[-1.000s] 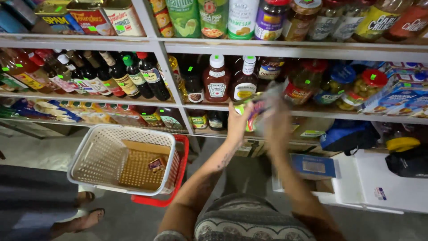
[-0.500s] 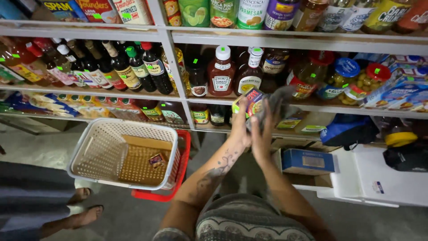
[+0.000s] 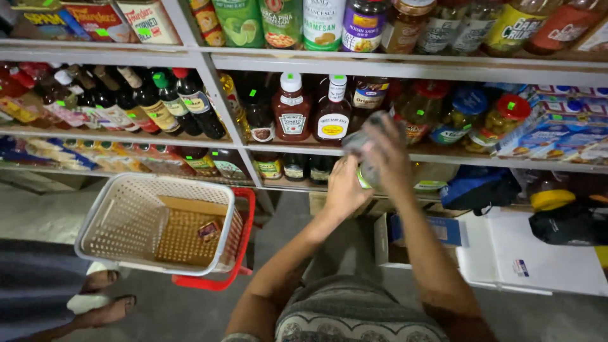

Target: Dusting and wiping down canned goods from a shelf and placing them into a shopping basket.

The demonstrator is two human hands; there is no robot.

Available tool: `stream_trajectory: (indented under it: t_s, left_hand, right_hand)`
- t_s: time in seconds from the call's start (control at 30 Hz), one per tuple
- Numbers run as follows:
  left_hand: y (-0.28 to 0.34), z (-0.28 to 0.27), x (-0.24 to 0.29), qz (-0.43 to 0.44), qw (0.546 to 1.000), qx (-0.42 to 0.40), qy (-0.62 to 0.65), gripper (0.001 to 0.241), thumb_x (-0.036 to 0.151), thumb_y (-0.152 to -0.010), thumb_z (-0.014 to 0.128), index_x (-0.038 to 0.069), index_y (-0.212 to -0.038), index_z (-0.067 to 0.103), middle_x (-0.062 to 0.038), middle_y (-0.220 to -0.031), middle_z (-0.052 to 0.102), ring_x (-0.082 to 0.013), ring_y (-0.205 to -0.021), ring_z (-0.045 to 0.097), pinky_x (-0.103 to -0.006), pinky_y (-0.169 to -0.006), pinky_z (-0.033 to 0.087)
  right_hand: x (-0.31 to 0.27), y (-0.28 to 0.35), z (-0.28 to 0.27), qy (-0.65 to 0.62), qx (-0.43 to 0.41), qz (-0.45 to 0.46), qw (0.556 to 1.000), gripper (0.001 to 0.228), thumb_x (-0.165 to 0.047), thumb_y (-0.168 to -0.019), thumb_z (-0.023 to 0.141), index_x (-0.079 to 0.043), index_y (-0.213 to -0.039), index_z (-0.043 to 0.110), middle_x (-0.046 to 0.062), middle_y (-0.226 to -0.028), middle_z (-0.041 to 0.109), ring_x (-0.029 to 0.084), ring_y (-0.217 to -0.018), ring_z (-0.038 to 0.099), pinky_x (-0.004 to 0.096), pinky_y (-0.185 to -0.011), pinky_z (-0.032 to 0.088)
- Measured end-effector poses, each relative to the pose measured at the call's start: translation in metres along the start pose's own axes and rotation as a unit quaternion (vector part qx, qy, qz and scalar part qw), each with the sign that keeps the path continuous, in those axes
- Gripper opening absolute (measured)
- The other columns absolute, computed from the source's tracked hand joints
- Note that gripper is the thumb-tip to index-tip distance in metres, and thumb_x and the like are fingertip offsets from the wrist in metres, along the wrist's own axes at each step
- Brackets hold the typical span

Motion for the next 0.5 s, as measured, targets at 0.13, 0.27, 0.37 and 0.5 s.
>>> stream_trajectory:
  t_s: [0.13, 0.27, 0.37, 0.5]
  left_hand:
    - [-0.011, -0.002, 0.002, -0.023, 0.998, -0.037, -0.053, 0.071, 0.025, -0.048, 0.091, 0.002, -0.106, 0.057, -0.022, -0.093, 0.068, -0.04, -0.098, 0.067, -0.0492, -0.1, 0.05]
    - [0.013, 0.003, -0.065, -0.091, 0.995, -0.011, 0.036, 0.07, 0.017, -0.07, 0.085, -0.008, -0.126, 0.054, -0.031, -0.1, 0.067, -0.0494, -0.102, 0.062, -0.0554, -0.093, 0.049]
    - [-0.001, -0.019, -0.052, -0.244, 0.962, -0.096, 0.076, 0.085, 0.026, -0.054, 0.091, 0.014, -0.128, 0.052, -0.019, -0.114, 0.07, -0.0445, -0.111, 0.067, -0.0567, -0.096, 0.05]
    - [-0.008, -0.022, -0.053, -0.242, 0.911, -0.026, 0.332, 0.079, 0.026, -0.055, 0.1, 0.011, -0.12, 0.058, -0.013, -0.11, 0.069, -0.027, -0.107, 0.065, -0.0393, -0.103, 0.046]
  right_hand:
    - [0.011, -0.005, -0.006, -0.04, 0.041, 0.244, 0.968, 0.039, -0.05, -0.103, 0.057, -0.032, -0.137, 0.064, 0.011, -0.134, 0.066, 0.039, -0.125, 0.059, 0.05, -0.108, 0.041]
    - [-0.053, 0.02, 0.027, -0.006, 0.016, 0.0, 1.0, 0.047, -0.03, -0.102, 0.062, -0.025, -0.149, 0.059, 0.004, -0.159, 0.049, 0.028, -0.142, 0.05, 0.054, -0.123, 0.02]
    - [0.078, 0.04, 0.048, -0.147, 0.046, 0.132, 0.979, 0.025, -0.005, -0.096, 0.068, -0.011, -0.119, 0.075, 0.015, -0.119, 0.072, 0.03, -0.118, 0.066, 0.048, -0.111, 0.043]
    - [0.043, 0.006, 0.009, -0.383, 0.056, 0.279, 0.879, 0.026, -0.031, -0.105, 0.06, -0.019, -0.127, 0.068, 0.007, -0.124, 0.07, 0.021, -0.11, 0.065, 0.045, -0.107, 0.044]
Point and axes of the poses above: each hand's wrist, its own y-axis away from the middle knuckle, its own z-axis out of the palm, x = y × z, the point moved 9 cm from there along -y, towards the middle knuckle
